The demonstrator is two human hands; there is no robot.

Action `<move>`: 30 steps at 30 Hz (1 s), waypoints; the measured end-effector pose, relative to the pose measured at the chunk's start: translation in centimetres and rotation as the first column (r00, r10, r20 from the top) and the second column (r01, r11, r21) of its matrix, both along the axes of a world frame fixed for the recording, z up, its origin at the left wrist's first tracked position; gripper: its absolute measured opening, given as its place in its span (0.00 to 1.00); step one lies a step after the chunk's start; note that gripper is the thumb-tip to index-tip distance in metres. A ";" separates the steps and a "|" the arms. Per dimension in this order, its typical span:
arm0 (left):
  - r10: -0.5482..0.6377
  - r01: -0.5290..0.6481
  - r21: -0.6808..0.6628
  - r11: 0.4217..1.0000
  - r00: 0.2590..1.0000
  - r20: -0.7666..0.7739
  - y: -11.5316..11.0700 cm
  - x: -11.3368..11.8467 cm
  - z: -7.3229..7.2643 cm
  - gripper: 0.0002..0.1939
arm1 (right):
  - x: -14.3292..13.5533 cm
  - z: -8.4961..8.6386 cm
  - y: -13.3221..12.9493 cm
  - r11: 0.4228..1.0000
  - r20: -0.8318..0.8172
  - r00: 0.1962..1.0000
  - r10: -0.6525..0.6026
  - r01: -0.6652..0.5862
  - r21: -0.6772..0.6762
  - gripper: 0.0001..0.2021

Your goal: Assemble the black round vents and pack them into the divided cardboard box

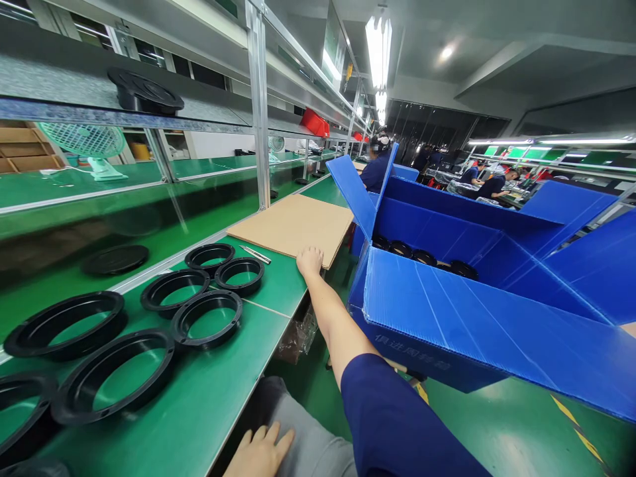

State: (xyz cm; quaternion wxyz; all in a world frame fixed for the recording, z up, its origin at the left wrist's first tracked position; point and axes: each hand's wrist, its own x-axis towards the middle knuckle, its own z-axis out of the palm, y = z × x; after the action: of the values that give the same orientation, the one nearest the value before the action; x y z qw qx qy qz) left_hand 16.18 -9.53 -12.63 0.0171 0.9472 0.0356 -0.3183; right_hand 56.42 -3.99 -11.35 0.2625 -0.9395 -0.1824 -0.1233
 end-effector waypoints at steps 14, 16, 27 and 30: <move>-0.007 0.007 -0.001 1.000 1.000 -0.012 0.0 0.3 0.0 0.41 | -1.1 1.3 -0.7 0.998 0.025 0.999 -0.028 0.029 -0.056 0.20; -0.007 0.007 -0.019 1.000 0.999 -0.032 -0.2 0.2 0.7 0.40 | -1.5 1.6 -1.1 0.997 0.022 0.999 -0.032 0.034 -0.075 0.20; -0.109 0.118 -0.077 0.990 0.988 0.111 -1.2 -1.4 0.8 0.25 | -1.7 -0.1 -2.4 0.997 0.013 1.000 0.018 -0.017 -0.075 0.24; -0.119 0.129 -0.066 0.989 0.984 0.134 -1.2 -1.4 -1.0 0.23 | -0.6 -1.5 -2.1 0.999 0.043 0.999 -0.007 0.009 -0.045 0.25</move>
State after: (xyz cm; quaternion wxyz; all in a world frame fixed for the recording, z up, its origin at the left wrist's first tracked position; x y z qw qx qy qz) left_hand 14.83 -10.69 -13.59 0.0348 0.9649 -0.0368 -0.2575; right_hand 55.81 -6.04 -12.90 0.2368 -0.9430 -0.1869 -0.1404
